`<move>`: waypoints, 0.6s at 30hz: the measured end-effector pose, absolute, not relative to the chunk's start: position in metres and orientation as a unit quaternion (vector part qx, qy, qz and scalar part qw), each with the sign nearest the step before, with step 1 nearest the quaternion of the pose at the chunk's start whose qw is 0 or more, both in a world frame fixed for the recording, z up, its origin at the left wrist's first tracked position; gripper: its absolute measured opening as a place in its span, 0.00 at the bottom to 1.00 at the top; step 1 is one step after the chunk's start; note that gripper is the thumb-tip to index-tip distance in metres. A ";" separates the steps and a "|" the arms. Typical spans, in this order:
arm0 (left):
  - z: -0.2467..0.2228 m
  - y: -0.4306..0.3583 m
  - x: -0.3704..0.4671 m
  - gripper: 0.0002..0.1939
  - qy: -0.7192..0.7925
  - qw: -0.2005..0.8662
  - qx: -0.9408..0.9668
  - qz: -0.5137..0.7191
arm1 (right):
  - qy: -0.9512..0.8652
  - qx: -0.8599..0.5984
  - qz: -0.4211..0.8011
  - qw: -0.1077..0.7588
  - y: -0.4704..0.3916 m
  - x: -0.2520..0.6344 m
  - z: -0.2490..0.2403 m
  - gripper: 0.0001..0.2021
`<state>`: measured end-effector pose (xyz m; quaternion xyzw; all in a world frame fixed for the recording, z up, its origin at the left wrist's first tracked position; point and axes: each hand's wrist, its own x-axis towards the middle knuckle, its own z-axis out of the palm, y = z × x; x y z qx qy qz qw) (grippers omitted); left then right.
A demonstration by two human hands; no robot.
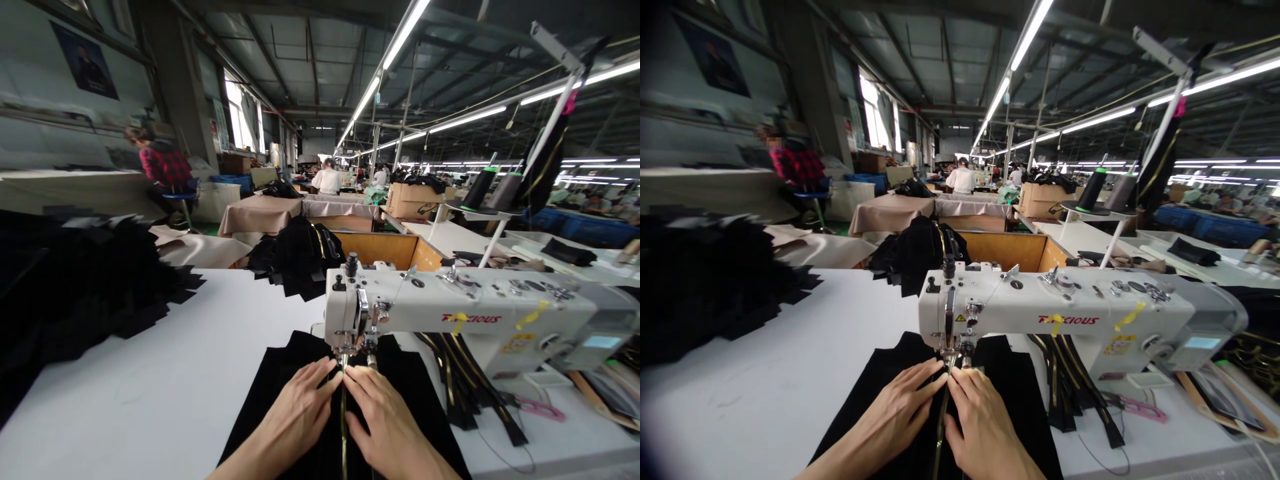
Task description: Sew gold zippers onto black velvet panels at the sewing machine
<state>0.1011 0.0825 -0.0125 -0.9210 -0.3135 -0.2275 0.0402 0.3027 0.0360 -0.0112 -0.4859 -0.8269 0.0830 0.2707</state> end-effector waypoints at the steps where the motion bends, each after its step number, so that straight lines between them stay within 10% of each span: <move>1: -0.014 0.083 0.101 0.26 -0.314 0.044 -0.921 -0.229 | -0.828 -0.486 0.083 0.269 0.036 0.303 -0.011 0.28; 18: -0.027 -0.020 0.081 0.21 -0.250 0.213 -0.925 -0.193 | -0.853 -0.365 -0.024 0.373 -0.032 0.316 -0.011 0.19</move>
